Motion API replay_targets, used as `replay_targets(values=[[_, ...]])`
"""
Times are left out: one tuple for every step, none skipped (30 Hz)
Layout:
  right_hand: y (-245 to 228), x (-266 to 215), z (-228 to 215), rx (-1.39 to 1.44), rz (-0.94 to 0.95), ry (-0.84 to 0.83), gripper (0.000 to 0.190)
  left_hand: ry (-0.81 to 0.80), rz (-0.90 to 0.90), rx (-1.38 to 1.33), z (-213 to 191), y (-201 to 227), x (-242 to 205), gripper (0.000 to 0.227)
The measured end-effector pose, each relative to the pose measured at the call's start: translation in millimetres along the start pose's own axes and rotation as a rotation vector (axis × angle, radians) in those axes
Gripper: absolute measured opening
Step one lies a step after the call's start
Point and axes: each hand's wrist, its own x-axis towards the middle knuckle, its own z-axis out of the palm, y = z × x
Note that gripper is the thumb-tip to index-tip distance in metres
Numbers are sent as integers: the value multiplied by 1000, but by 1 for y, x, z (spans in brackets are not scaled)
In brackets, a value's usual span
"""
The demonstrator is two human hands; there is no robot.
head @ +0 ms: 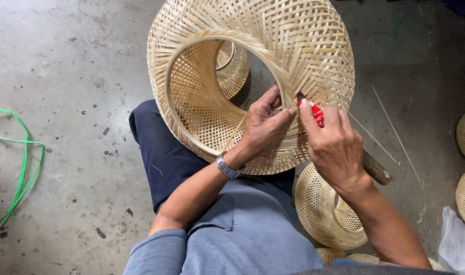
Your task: The person sits on the floor and uses a red utility knife to trim and smooth the woven bamboo strips along the rim of a large basket. They rotate the basket to access different sections of the rim, carefully cutting away excess material to create a clean edge.
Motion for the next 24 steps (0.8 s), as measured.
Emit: replay_targets(values=[[0,-6,-2,1,17,-33,47,10,-3,-5,2,1,-2,55],[0,-13,-7,1,35,-66,48,20,-6,-9,3,1,-4,56],[3,-16,-10,1,44,-96,49,34,0,-14,5,1,-5,56],[7,-17,-12,48,64,-116,46,45,1,17,7,2,-6,56],[12,-17,-14,97,84,-135,45,56,2,50,8,3,-7,55],[18,-17,-15,146,104,-154,44,67,3,82,9,4,-8,55],[23,-16,-15,186,110,-123,47,78,-10,39,10,5,-8,55],[28,-15,-13,226,115,-92,49,89,-23,-5,12,6,-8,55],[31,-13,-10,267,119,-62,52,102,-36,-48,13,6,-8,55],[33,-12,-7,267,107,-62,53,95,-18,-28,13,5,-8,55],[35,-11,-6,267,95,-63,54,89,1,-8,14,6,-9,55],[35,-10,-4,267,82,-64,55,83,20,12,15,6,-9,55],[36,-6,-2,279,61,-89,57,86,30,-15,15,8,-8,58],[35,0,1,290,39,-114,58,88,40,-41,16,9,-7,62],[33,3,2,300,19,-140,60,88,48,-68,17,9,-7,65],[30,6,2,244,-3,-148,62,58,47,-99,15,10,-7,66],[28,8,1,190,-25,-157,64,29,45,-130,13,11,-8,66],[27,10,0,135,-47,-165,66,0,44,-162,11,12,-9,67],[28,11,-2,163,-27,-221,64,-4,36,-132,8,12,-10,63],[28,12,-5,190,-7,-276,63,-9,29,-101,5,14,-12,59],[29,12,-8,217,13,-331,61,-14,22,-71,3,14,-12,56],[30,12,-11,274,15,-289,56,-8,28,-85,3,14,-11,55],[30,9,-15,333,20,-249,51,-2,29,-100,3,14,-12,54],[31,7,-18,391,25,-210,46,4,31,-115,4,13,-12,53]])
